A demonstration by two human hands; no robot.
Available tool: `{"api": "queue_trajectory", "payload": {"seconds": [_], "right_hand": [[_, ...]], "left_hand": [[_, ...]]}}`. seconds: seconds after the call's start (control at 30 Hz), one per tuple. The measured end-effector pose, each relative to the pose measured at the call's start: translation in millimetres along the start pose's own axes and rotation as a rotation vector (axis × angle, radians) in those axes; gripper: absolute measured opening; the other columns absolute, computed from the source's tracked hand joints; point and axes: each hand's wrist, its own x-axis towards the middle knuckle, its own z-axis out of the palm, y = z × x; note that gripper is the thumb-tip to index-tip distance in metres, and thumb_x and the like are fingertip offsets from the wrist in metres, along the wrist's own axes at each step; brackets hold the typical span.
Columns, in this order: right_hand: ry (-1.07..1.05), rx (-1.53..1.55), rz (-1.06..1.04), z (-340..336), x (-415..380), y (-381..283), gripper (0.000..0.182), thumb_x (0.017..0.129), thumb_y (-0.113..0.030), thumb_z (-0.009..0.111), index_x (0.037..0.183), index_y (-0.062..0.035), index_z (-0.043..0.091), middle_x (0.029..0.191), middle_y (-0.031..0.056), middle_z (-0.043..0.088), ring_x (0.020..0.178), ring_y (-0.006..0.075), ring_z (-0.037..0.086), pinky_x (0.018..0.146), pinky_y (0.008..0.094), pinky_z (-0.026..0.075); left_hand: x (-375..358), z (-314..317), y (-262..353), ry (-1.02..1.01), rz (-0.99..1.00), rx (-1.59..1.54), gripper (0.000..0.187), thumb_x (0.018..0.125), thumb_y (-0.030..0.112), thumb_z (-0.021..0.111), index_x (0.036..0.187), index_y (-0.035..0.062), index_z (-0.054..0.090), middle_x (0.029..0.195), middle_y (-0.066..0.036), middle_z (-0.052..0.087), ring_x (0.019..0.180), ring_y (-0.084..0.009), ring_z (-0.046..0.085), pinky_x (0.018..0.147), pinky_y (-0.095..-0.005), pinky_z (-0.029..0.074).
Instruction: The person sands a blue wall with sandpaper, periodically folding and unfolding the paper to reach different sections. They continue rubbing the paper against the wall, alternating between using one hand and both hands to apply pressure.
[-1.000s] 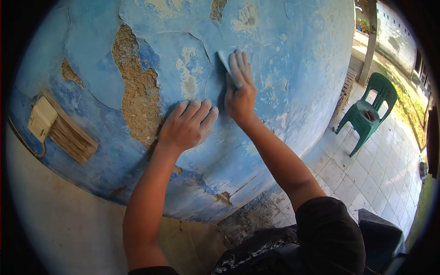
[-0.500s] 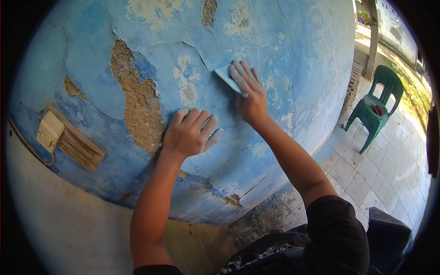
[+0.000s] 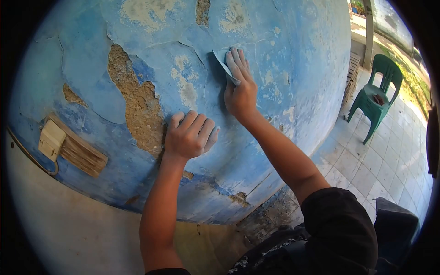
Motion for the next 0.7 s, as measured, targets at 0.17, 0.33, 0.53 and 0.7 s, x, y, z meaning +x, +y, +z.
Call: {"api": "queue_trajectory", "payload": {"seconds": [0.17, 0.33, 0.53, 0.7], "right_hand": [[-0.197, 0.035, -0.027, -18, -55, -17, 0.054, 0.094, -0.001, 0.056, 0.148, -0.0004, 0.06, 0.161, 0.0208, 0.052, 0.152, 0.0409, 0.046, 0.121, 0.0545, 0.044], [-0.193, -0.107, -0.145, -30, 4, 14, 0.06, 0.089, 0.008, 0.059, 0.148, -0.0004, 0.06, 0.157, 0.0165, 0.058, 0.151, 0.0348, 0.048, 0.121, 0.0489, 0.045], [-0.139, 0.043, -0.056, -16, -27, -12, 0.065, 0.085, 0.011, 0.06, 0.148, -0.0017, 0.062, 0.156, 0.0201, 0.058, 0.149, 0.039, 0.05, 0.12, 0.0518, 0.045], [-0.293, 0.006, -0.3, -32, -7, 23, 0.065, 0.081, 0.006, 0.065, 0.145, -0.0043, 0.065, 0.155, 0.0127, 0.061, 0.149, 0.031, 0.053, 0.12, 0.0487, 0.046]], "left_hand": [[1, 2, 1, -0.018, -0.042, 0.017, 0.023, 0.096, 0.032, 0.067, 0.081, 0.0148, 0.062, 0.078, -0.001, 0.058, 0.081, -0.0187, 0.058, 0.082, -0.0385, 0.038], [0, 6, 0, -0.051, -0.049, 0.012, 0.022, 0.095, 0.031, 0.067, 0.085, 0.0125, 0.064, 0.082, -0.002, 0.059, 0.082, -0.021, 0.058, 0.083, -0.0394, 0.037], [6, 0, 2, -0.085, -0.079, 0.075, 0.019, 0.094, 0.032, 0.071, 0.087, 0.0152, 0.063, 0.081, 0.0, 0.056, 0.084, -0.0186, 0.058, 0.082, -0.0376, 0.04], [6, 3, 2, -0.051, -0.125, 0.091, 0.02, 0.093, 0.031, 0.072, 0.086, 0.0145, 0.064, 0.083, -0.001, 0.059, 0.085, -0.0192, 0.058, 0.082, -0.0367, 0.04]]}}
